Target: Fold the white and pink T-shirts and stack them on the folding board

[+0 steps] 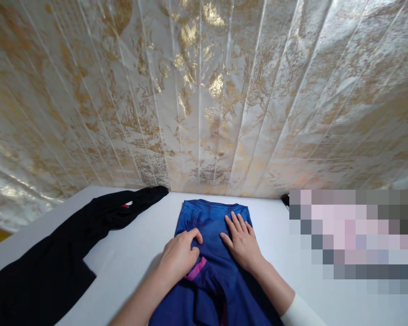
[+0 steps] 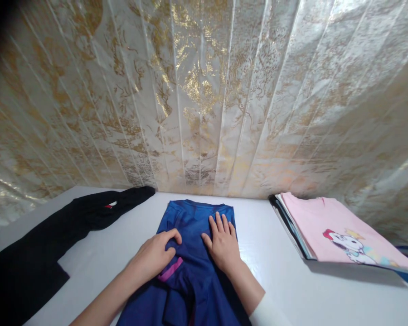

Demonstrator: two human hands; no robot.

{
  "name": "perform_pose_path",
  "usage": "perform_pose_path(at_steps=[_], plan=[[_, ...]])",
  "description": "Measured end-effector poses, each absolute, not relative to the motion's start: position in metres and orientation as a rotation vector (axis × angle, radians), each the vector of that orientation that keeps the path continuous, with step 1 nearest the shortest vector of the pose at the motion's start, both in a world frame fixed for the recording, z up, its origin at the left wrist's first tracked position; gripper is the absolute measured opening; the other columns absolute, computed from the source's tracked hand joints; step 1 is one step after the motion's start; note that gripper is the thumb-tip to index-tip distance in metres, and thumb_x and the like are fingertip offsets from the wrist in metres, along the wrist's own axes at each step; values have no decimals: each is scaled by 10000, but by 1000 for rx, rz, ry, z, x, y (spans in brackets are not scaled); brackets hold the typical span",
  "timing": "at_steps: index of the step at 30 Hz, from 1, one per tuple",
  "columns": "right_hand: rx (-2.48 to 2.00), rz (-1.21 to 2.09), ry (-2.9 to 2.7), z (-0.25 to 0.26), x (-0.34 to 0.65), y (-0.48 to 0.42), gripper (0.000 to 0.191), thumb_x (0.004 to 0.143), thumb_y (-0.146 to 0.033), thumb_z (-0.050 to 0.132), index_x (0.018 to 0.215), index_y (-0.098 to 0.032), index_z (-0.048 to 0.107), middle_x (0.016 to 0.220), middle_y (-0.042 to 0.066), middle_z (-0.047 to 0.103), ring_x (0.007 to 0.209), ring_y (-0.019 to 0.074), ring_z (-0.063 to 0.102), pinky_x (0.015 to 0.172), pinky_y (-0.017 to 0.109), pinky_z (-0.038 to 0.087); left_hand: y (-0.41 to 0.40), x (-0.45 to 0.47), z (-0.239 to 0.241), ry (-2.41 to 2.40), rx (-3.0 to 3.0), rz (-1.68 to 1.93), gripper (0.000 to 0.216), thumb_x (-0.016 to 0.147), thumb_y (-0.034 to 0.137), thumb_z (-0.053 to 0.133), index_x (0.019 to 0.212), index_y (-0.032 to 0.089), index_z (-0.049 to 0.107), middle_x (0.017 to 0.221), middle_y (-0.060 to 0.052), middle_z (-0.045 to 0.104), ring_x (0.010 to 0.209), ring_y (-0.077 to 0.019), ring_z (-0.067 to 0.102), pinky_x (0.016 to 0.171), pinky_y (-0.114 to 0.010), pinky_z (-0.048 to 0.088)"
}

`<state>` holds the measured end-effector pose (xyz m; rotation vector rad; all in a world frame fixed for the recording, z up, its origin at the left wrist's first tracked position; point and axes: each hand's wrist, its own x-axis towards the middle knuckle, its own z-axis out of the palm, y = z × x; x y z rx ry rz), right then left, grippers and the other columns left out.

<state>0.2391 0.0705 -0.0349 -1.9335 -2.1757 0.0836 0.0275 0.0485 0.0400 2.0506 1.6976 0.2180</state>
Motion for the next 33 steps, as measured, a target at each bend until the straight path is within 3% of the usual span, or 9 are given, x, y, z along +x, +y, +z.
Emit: perform_pose_path(at_steps=[4, 12, 18, 21, 24, 27, 33], plan=[[-1887, 35, -2176, -36, 242, 73, 650, 947, -548, 396, 1472, -164, 386, 1565, 115, 283, 1453, 305, 211, 1148, 499, 214, 48, 24, 40, 1702, 2050, 156, 305, 743, 58, 497, 947, 249, 619, 1034, -24, 696, 986, -226, 648, 844, -301, 446], [-1839, 70, -2142, -35, 270, 92, 557, 991, -414, 304, 1460, -124, 383, 1545, 139, 330, 1438, 236, 273, 1138, 438, 266, 46, 17, 50, 1653, 2118, 124, 400, 763, 69, 487, 1102, 249, 600, 1127, -34, 680, 1074, -214, 632, 922, -294, 440], [-1853, 124, -2185, -36, 272, 104, 608, 968, -483, 367, 1464, -134, 390, 1569, 120, 270, 1456, 279, 209, 1155, 470, 204, 53, 8, 41, 1714, 2196, 41, 466, 725, -3, 468, 1115, 220, 591, 1122, -74, 629, 1004, -242, 649, 866, -331, 470], [-1823, 150, -2182, -33, 270, 109, 617, 963, -494, 369, 1459, -128, 395, 1569, 125, 272, 1463, 268, 187, 1170, 467, 159, 52, 6, 43, 1774, 2263, 85, 528, 698, -62, 413, 1137, 182, 577, 1265, -127, 532, 1142, -265, 563, 927, -374, 430], [-1789, 185, -2146, -29, 267, 105, 625, 948, -475, 395, 1459, -114, 382, 1563, 154, 276, 1465, 274, 174, 1177, 488, 123, 41, 9, 51, 1573, 2401, 156, 614, 660, -71, 425, 1185, 218, 555, 1355, -72, 493, 1265, -229, 447, 1015, -358, 354], [-1723, 243, -2104, -27, 259, 82, 601, 936, -379, 402, 1472, -112, 343, 1568, 168, 257, 1462, 272, 188, 1173, 498, 160, 22, 18, 52, 1188, 2517, 161, 672, 633, -35, 483, 1243, 246, 514, 1294, -21, 569, 1223, -191, 477, 1010, -324, 348], [-1494, 487, -2033, -17, 236, 0, 567, 848, -169, 403, 1413, -211, 404, 1452, 84, 483, 1327, 182, 459, 1073, 375, 403, -8, 37, 48, 1214, 2626, 182, 267, 721, 60, 534, 939, 199, 598, 1000, -45, 647, 1025, -243, 550, 931, -396, 358]])
